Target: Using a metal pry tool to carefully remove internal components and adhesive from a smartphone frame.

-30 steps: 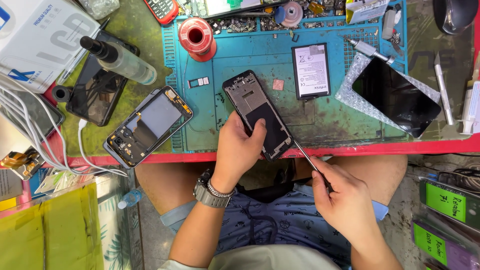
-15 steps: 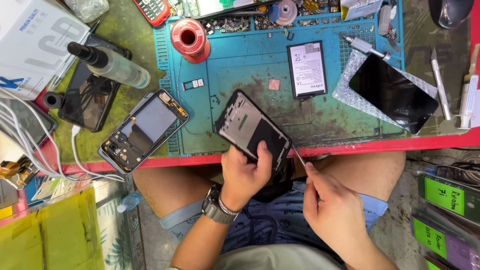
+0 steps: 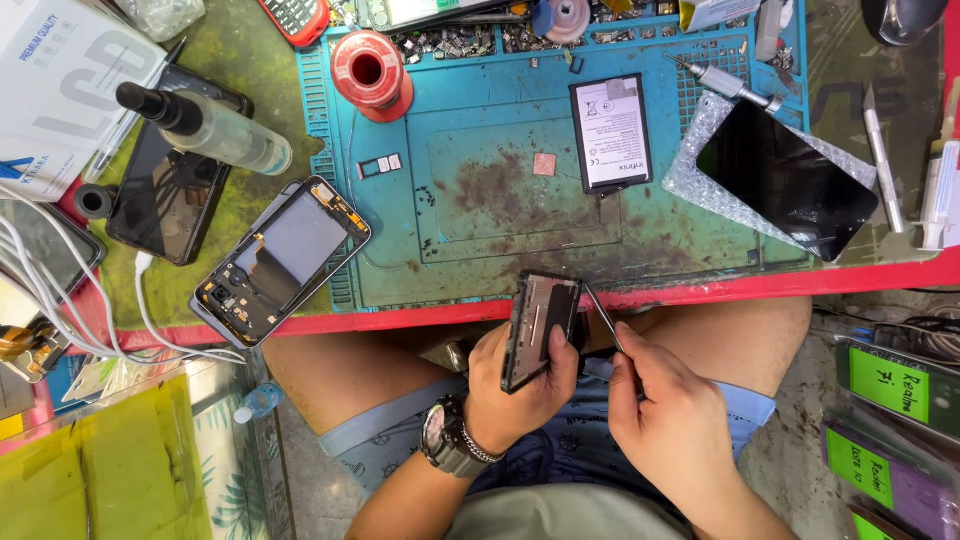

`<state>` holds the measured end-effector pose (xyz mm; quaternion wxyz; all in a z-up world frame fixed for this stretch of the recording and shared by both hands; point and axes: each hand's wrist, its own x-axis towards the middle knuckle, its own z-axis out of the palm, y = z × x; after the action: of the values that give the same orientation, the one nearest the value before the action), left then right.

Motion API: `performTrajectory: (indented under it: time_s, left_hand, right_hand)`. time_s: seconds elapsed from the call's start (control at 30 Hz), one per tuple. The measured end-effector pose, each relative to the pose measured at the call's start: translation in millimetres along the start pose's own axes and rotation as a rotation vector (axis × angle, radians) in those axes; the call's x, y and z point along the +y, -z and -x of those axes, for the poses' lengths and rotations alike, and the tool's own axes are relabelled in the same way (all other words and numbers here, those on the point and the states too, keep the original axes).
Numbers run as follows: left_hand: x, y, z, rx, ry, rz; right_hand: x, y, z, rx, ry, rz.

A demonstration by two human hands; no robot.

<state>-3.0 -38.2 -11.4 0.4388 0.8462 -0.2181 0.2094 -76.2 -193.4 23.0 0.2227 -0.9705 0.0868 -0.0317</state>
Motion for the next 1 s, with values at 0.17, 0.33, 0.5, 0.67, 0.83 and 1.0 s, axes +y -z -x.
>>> performTrajectory:
  time_s: [0.17, 0.33, 0.5, 0.67, 0.83, 1.0]
  left_hand:
    - [5, -1, 1, -0.020, -0.039, -0.070]
    - [5, 0, 1, -0.015, -0.027, -0.059]
    - [4, -1, 3, -0.019, -0.001, -0.067]
    - [5, -1, 2, 0.000, -0.005, -0.078]
    - [10, -5, 3, 0.049, 0.050, -0.108]
    - [15, -6, 0, 0.055, 0.087, -0.114]
  right_hand:
    - [-1, 0, -2, -0.028, 0.001, -0.003]
    - [-1, -1, 0, -0.014, 0.000, -0.009]
    - [-3, 0, 0, -0.011, 0.010, -0.002]
    - [-9, -1, 4, 0.014, 0.032, 0.062]
    - [-13, -11, 4, 0.054, 0.064, 0.198]
    - [-16, -10, 5, 0.030, 0.060, 0.257]
